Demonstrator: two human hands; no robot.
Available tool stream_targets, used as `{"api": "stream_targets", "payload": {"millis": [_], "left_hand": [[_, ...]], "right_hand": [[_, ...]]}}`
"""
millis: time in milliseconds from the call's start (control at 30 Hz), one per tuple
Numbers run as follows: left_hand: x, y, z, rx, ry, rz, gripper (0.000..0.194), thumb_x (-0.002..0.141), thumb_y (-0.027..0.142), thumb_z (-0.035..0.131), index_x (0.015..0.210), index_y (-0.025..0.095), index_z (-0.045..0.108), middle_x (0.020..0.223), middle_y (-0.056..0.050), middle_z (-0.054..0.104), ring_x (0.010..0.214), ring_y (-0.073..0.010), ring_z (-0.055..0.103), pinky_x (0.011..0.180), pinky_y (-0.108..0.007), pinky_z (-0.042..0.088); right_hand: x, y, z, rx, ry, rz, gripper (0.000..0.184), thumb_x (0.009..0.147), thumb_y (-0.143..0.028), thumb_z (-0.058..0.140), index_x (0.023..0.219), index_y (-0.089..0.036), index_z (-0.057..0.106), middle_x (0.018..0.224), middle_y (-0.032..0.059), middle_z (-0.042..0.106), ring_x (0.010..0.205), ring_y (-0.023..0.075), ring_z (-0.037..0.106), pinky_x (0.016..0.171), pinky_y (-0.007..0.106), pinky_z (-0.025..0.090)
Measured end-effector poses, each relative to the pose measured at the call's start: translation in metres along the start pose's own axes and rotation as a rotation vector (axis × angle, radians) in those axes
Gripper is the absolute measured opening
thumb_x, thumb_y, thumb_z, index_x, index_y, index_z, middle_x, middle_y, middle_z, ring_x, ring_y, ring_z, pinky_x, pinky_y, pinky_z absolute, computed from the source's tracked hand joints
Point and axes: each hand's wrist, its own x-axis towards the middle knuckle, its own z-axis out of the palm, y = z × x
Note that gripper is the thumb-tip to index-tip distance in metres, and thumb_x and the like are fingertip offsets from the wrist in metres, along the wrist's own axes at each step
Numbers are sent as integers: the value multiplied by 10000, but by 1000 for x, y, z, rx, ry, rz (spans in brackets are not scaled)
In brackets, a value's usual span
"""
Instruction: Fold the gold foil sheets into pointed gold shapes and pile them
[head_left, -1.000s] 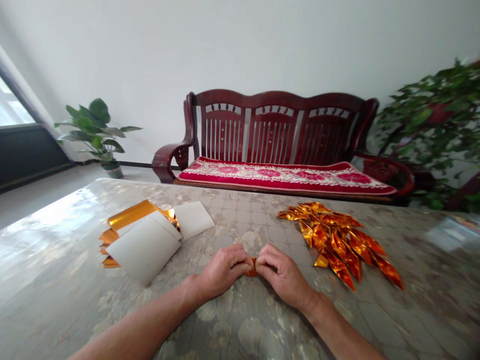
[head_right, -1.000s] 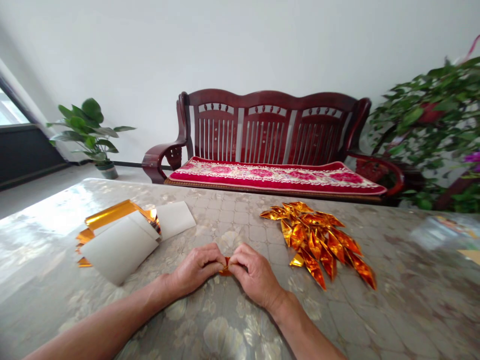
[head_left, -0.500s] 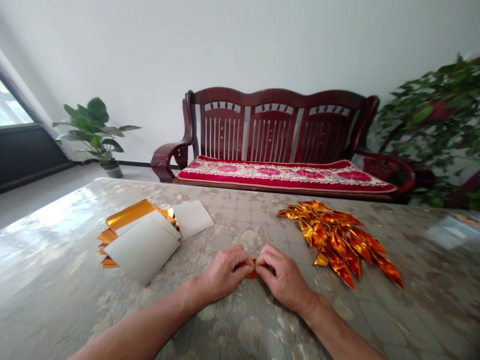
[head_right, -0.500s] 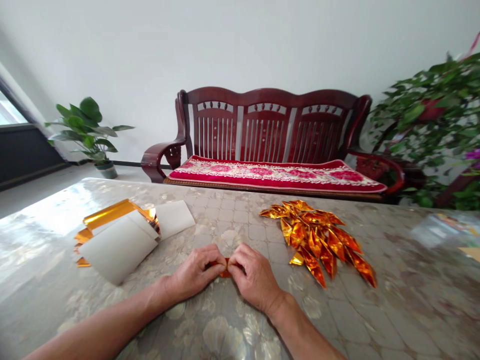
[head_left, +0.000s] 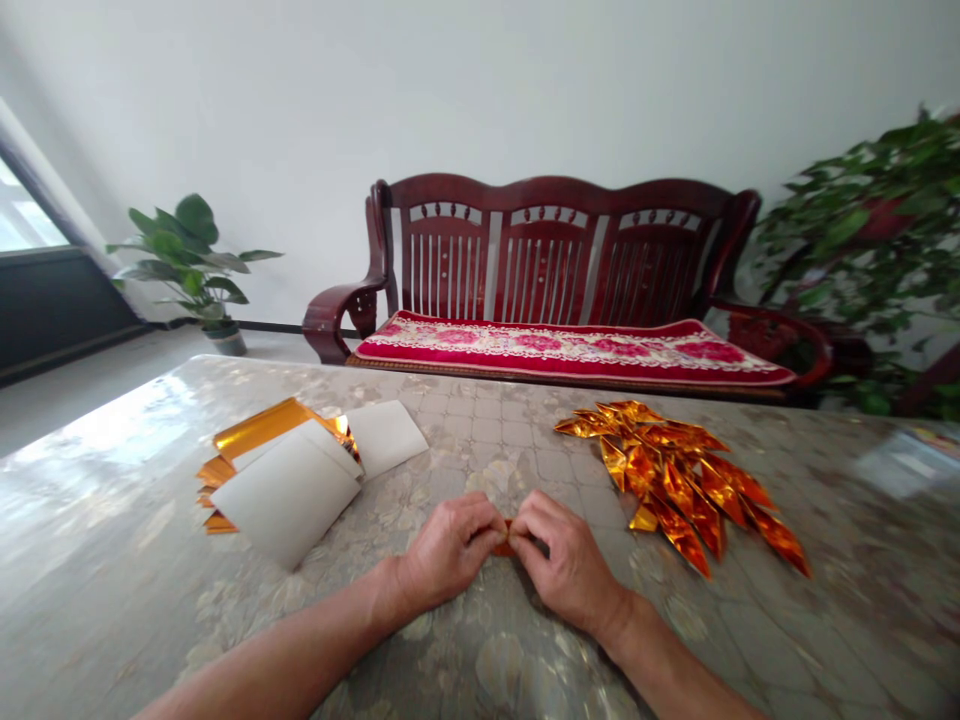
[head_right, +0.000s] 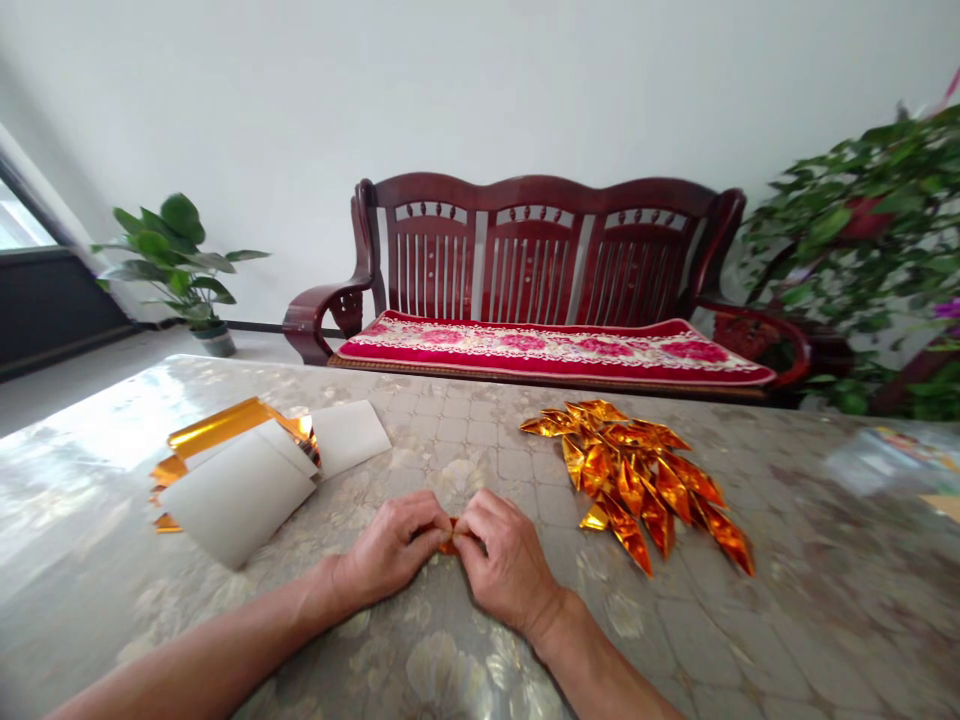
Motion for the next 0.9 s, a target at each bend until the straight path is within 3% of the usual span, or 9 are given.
{"api": "stream_targets", "payload": {"millis": [333,567,700,900], "left_hand": [[1,-10,-2,21,142,-136,149,840,99,618,820,216,708,798,19,708,762,-130,650,720,-215,473],[3,-6,-5,-49,206,21,154,855,119,627,811,212,741,842,-25,744,796,-148,680,759,-246,517],[4,-5,-5,-77,215,43,149,860,143,637,808,213,758,808,-29,758,770,-152,693,739,-248,525],[3,-7,-3,-85,214,-83,141,802,107,673,789,214,764,754,2,761,698,-140,697,673,-222,506]], "right_hand": [[2,3,-2,56,63,11,158,902,-139,575,863,-240,689,890,32,636,839,164,623,745,269,498],[1,4,4,79,117,-9,172,904,-146,578,922,-249,715,895,39,638,827,164,630,733,272,521],[0,4,4,75,134,-20,170,907,-145,577,920,-245,714,893,40,642,820,160,631,725,264,518],[-1,1,4,61,128,-53,170,902,-136,579,908,-238,716,879,46,654,813,162,639,719,270,522]]}}
